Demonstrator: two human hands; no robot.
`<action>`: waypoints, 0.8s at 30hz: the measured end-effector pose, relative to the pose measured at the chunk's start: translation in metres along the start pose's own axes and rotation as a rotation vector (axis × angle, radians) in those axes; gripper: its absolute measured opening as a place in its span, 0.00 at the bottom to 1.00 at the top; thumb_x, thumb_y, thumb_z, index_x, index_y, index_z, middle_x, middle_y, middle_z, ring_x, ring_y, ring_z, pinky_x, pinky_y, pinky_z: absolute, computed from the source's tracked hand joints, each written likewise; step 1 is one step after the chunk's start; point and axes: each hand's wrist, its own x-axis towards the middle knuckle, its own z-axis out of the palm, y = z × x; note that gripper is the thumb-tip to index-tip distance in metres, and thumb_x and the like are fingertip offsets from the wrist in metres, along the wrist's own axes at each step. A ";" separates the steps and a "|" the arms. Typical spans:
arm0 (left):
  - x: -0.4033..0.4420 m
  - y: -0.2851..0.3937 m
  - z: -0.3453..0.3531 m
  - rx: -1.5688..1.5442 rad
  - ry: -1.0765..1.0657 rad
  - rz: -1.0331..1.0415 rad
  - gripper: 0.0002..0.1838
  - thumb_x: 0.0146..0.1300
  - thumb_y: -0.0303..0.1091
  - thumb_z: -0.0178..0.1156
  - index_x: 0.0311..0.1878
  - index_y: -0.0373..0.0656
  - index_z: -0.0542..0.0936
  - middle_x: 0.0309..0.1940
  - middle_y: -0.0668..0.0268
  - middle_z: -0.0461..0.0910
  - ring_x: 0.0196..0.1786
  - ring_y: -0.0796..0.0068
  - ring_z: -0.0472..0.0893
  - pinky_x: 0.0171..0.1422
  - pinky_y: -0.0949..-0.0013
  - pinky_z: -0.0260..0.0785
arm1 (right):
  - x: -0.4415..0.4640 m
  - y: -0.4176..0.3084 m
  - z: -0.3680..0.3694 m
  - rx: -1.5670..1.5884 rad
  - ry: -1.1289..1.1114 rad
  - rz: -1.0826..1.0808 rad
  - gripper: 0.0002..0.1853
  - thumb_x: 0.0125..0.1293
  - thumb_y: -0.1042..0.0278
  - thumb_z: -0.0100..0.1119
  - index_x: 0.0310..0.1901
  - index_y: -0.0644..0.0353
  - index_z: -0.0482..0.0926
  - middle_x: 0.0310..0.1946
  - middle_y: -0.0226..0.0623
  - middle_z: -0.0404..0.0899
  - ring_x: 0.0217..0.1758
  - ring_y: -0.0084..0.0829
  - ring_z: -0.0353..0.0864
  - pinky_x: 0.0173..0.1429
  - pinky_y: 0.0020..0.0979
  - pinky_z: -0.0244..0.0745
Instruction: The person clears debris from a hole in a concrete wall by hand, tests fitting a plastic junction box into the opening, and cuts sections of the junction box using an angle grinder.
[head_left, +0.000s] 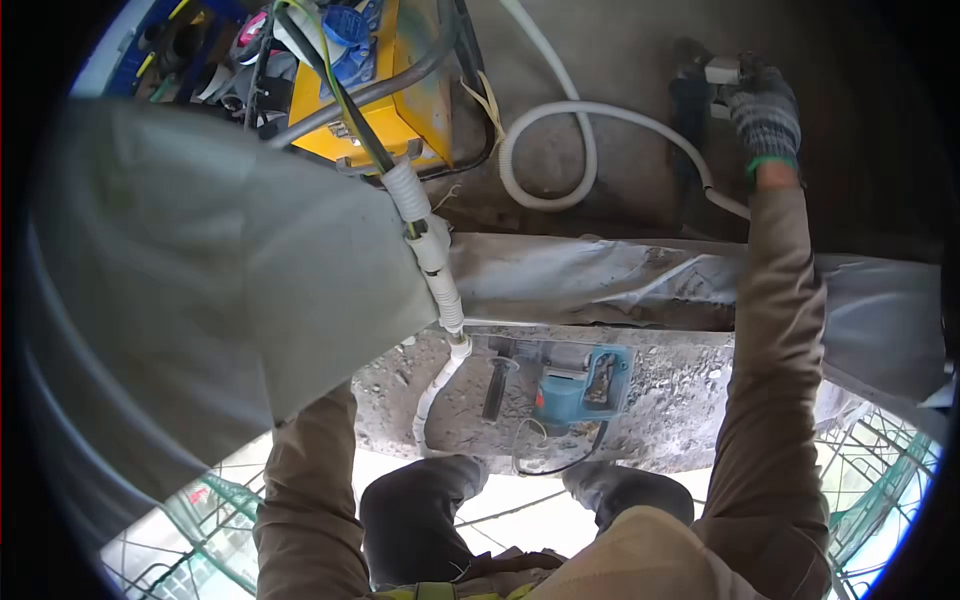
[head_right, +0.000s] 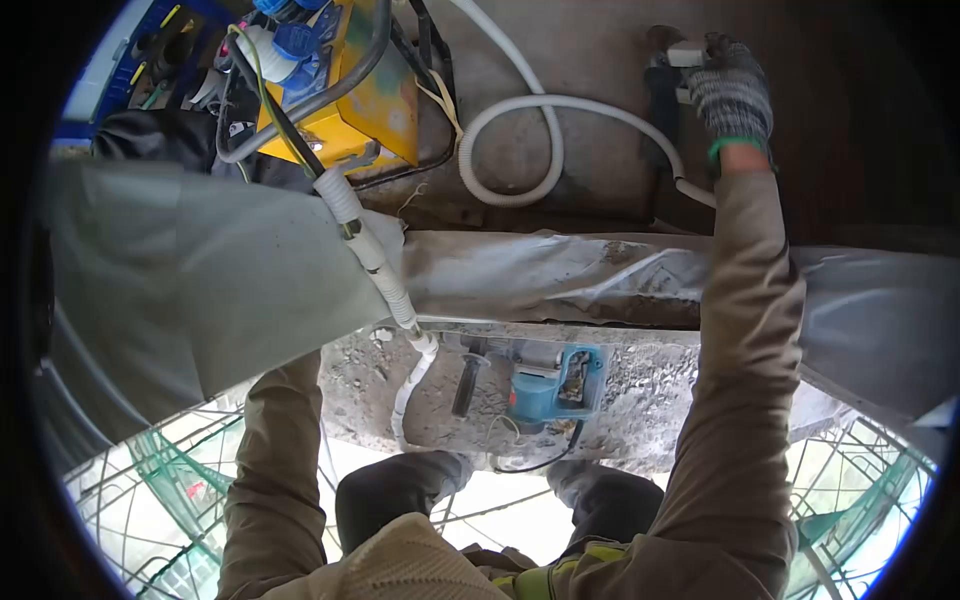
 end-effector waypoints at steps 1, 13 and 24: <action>0.002 -0.002 0.002 0.000 0.020 0.017 0.23 0.69 0.44 0.63 0.61 0.40 0.82 0.60 0.50 0.81 0.66 0.49 0.77 0.72 0.53 0.68 | -0.030 -0.009 -0.020 0.199 0.045 -0.076 0.26 0.66 0.60 0.70 0.65 0.50 0.79 0.61 0.41 0.82 0.62 0.41 0.83 0.68 0.40 0.78; 0.043 -0.052 0.009 0.000 0.425 0.154 0.21 0.71 0.43 0.56 0.50 0.32 0.83 0.42 0.44 0.83 0.48 0.40 0.81 0.54 0.46 0.71 | -0.340 0.106 -0.099 0.832 -0.684 -0.743 0.21 0.52 0.84 0.71 0.51 0.62 0.85 0.49 0.41 0.87 0.52 0.38 0.87 0.55 0.37 0.83; 0.095 -0.119 -0.016 0.225 0.343 0.474 0.17 0.63 0.27 0.57 0.55 0.39 0.84 0.50 0.44 0.84 0.52 0.44 0.83 0.60 0.52 0.75 | -0.498 0.184 0.033 0.708 -0.500 -0.130 0.11 0.60 0.69 0.73 0.44 0.59 0.84 0.40 0.40 0.86 0.44 0.38 0.87 0.45 0.35 0.81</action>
